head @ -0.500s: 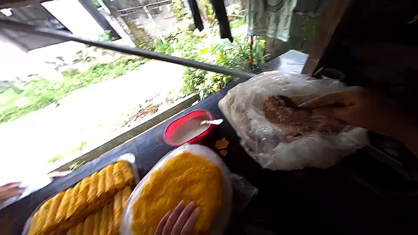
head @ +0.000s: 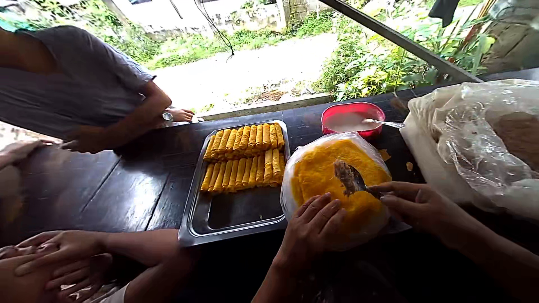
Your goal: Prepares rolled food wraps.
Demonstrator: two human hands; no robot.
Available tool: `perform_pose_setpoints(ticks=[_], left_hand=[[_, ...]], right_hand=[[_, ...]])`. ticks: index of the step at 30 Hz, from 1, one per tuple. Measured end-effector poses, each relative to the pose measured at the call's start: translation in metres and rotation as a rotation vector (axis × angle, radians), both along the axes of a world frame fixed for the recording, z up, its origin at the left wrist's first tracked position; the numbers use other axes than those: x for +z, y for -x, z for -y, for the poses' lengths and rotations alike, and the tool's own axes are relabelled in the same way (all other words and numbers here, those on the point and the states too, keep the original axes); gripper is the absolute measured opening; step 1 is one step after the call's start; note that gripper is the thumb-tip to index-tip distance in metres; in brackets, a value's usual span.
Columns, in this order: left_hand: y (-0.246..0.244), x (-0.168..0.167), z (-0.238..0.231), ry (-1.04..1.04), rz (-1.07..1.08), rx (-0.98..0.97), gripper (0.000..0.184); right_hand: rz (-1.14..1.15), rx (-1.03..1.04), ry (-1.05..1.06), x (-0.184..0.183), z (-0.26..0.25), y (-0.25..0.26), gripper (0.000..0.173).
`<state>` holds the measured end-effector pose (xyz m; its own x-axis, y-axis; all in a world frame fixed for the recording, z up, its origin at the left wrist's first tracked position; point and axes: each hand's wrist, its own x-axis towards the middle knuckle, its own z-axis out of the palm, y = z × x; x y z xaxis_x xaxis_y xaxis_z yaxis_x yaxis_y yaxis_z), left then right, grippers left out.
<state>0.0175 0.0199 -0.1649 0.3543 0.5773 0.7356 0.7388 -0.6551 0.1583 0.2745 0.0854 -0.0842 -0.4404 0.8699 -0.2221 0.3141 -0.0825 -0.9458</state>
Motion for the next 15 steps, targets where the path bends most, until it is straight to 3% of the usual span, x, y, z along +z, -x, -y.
perform_pose_setpoints(ticks=[6,9,15], left_hand=[[-0.004,-0.005,-0.003,-0.018,0.085,-0.002,0.021],[-0.008,-0.007,-0.005,-0.023,0.132,0.009,0.020],[-0.011,0.004,-0.017,-0.009,0.200,0.162,0.012]], right_hand=[[0.449,-0.084,-1.066,-0.053,0.016,-0.003,0.038],[0.532,-0.111,-1.222,-0.070,0.022,0.000,0.043],[0.592,-0.151,-1.260,-0.087,0.032,-0.001,0.045]])
